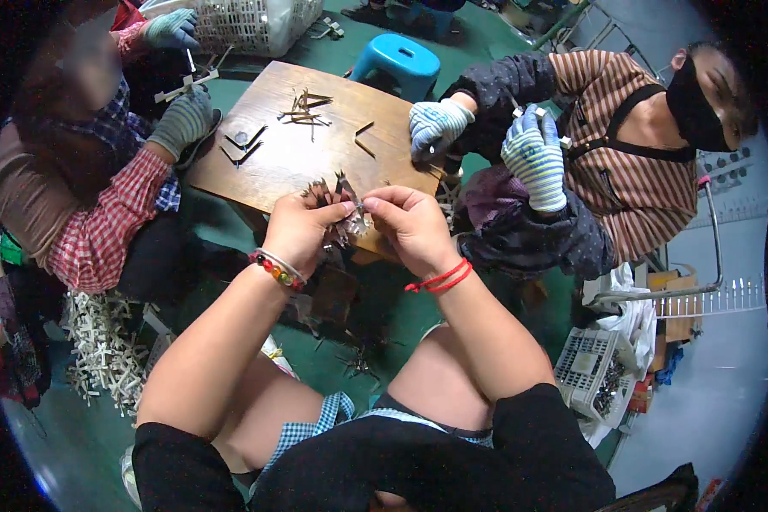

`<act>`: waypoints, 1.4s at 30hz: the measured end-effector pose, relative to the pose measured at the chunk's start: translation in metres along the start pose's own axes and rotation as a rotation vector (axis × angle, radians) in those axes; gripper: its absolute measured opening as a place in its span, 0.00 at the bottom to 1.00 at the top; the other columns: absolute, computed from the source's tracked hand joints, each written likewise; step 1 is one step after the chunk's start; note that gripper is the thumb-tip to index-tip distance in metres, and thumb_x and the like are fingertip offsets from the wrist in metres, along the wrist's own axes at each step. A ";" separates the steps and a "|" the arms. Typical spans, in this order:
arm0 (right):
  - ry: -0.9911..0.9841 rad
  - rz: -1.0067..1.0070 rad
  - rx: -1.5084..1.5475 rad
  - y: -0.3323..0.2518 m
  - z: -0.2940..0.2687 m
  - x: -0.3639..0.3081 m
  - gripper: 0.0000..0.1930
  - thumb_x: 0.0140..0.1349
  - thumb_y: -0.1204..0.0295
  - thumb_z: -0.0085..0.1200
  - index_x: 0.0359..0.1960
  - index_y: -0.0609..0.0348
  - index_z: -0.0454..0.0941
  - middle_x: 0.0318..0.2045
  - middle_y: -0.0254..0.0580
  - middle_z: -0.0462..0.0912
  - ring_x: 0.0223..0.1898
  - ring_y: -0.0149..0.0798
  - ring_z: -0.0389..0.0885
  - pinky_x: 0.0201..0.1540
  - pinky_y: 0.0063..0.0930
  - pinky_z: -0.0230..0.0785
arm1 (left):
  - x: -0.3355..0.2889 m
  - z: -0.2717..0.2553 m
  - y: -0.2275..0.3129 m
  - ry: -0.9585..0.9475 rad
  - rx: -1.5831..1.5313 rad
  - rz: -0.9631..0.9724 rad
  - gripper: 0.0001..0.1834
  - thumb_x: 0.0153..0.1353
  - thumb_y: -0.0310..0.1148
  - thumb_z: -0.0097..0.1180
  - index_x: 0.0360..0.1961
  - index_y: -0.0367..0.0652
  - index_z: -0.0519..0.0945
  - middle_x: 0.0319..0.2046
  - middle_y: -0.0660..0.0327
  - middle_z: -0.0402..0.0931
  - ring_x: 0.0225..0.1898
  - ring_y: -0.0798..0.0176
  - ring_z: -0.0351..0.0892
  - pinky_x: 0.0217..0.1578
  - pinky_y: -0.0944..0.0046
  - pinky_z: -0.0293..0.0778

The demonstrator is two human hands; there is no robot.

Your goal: The person assembles small plastic or rubber hook-like components by hand.

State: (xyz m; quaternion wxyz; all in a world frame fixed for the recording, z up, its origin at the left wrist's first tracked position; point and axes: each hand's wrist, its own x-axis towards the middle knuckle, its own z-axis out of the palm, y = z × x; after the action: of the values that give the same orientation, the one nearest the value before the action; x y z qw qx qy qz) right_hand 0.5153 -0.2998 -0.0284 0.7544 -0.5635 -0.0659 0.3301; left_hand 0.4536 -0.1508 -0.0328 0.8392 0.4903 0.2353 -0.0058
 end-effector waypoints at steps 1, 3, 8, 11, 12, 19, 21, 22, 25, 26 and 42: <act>0.014 -0.014 -0.057 0.001 0.001 -0.001 0.05 0.55 0.76 0.53 0.32 0.64 0.76 0.22 0.30 0.75 0.20 0.20 0.68 0.23 0.13 0.61 | 0.000 0.000 -0.001 -0.008 0.037 0.035 0.05 0.49 0.20 0.56 0.30 0.35 0.77 0.25 0.61 0.76 0.27 0.69 0.74 0.30 0.70 0.72; 0.050 -0.114 -0.194 0.005 0.004 0.002 0.05 0.55 0.76 0.53 0.31 0.65 0.76 0.22 0.31 0.76 0.23 0.21 0.70 0.27 0.14 0.64 | -0.002 0.002 0.000 0.003 0.043 0.036 0.05 0.49 0.20 0.56 0.30 0.35 0.77 0.26 0.62 0.76 0.27 0.70 0.74 0.30 0.71 0.72; 0.033 -0.228 -0.340 0.006 0.003 0.002 0.05 0.53 0.77 0.54 0.31 0.66 0.75 0.26 0.34 0.78 0.29 0.24 0.73 0.34 0.17 0.66 | -0.003 0.004 0.000 0.017 0.053 0.035 0.06 0.49 0.19 0.56 0.31 0.36 0.77 0.28 0.62 0.76 0.28 0.71 0.75 0.31 0.71 0.72; 0.011 -0.297 -0.282 0.014 -0.001 0.007 0.07 0.53 0.78 0.54 0.33 0.66 0.72 0.28 0.34 0.77 0.30 0.24 0.73 0.35 0.17 0.66 | -0.004 0.008 0.000 -0.046 -0.047 0.039 0.06 0.49 0.19 0.56 0.31 0.36 0.77 0.28 0.62 0.76 0.30 0.70 0.75 0.33 0.70 0.72; 0.004 -0.340 -0.213 0.015 0.001 0.009 0.08 0.53 0.78 0.54 0.34 0.66 0.71 0.29 0.34 0.76 0.31 0.24 0.73 0.35 0.17 0.66 | -0.004 0.008 0.001 -0.036 -0.050 0.051 0.06 0.49 0.19 0.56 0.31 0.36 0.77 0.28 0.62 0.76 0.30 0.70 0.75 0.33 0.70 0.72; -0.066 0.078 0.083 -0.007 0.002 -0.005 0.08 0.52 0.79 0.55 0.34 0.61 0.72 0.27 0.34 0.76 0.30 0.27 0.75 0.35 0.18 0.68 | -0.004 -0.002 0.001 -0.262 -0.153 -0.096 0.07 0.50 0.20 0.56 0.32 0.35 0.76 0.26 0.60 0.77 0.28 0.68 0.77 0.32 0.69 0.73; -0.037 -0.136 -0.131 -0.011 0.001 -0.008 0.11 0.50 0.80 0.56 0.36 0.60 0.72 0.29 0.33 0.75 0.28 0.25 0.73 0.34 0.17 0.66 | -0.006 -0.004 0.003 -0.305 -0.179 -0.119 0.07 0.50 0.20 0.56 0.32 0.35 0.76 0.27 0.59 0.77 0.30 0.66 0.77 0.33 0.69 0.74; -0.061 -0.168 -0.234 -0.019 0.004 -0.014 0.12 0.49 0.81 0.56 0.36 0.60 0.71 0.30 0.33 0.74 0.29 0.24 0.71 0.32 0.15 0.65 | -0.010 -0.004 0.007 -0.347 -0.223 -0.141 0.07 0.50 0.20 0.56 0.32 0.35 0.76 0.27 0.59 0.77 0.30 0.65 0.77 0.34 0.69 0.74; -0.065 -0.356 -0.369 -0.030 0.018 -0.021 0.10 0.48 0.80 0.57 0.33 0.60 0.71 0.25 0.30 0.74 0.24 0.21 0.70 0.26 0.14 0.62 | -0.016 -0.005 0.013 -0.335 -0.258 -0.142 0.06 0.50 0.19 0.55 0.32 0.35 0.76 0.29 0.57 0.77 0.31 0.63 0.78 0.35 0.68 0.74; -0.006 -0.391 -0.543 -0.035 0.022 -0.026 0.06 0.49 0.78 0.57 0.29 0.62 0.75 0.21 0.30 0.75 0.21 0.21 0.69 0.24 0.15 0.61 | -0.017 -0.005 0.014 -0.361 -0.297 -0.127 0.06 0.50 0.19 0.55 0.31 0.35 0.76 0.28 0.57 0.77 0.31 0.63 0.78 0.36 0.67 0.74; -0.186 -0.287 -1.248 -0.075 0.095 0.001 0.08 0.47 0.74 0.60 0.28 0.66 0.79 0.21 0.38 0.79 0.22 0.23 0.74 0.26 0.16 0.65 | -0.029 -0.027 0.023 0.045 -0.320 0.252 0.04 0.48 0.18 0.56 0.27 0.35 0.75 0.23 0.60 0.76 0.23 0.68 0.76 0.27 0.71 0.72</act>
State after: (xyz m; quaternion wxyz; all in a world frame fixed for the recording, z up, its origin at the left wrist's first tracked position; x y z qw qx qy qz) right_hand 0.5026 -0.2338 0.0722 0.3128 -0.8509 -0.3851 0.1729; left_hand 0.4227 -0.1228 -0.0131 0.8949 0.3764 0.1886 0.1477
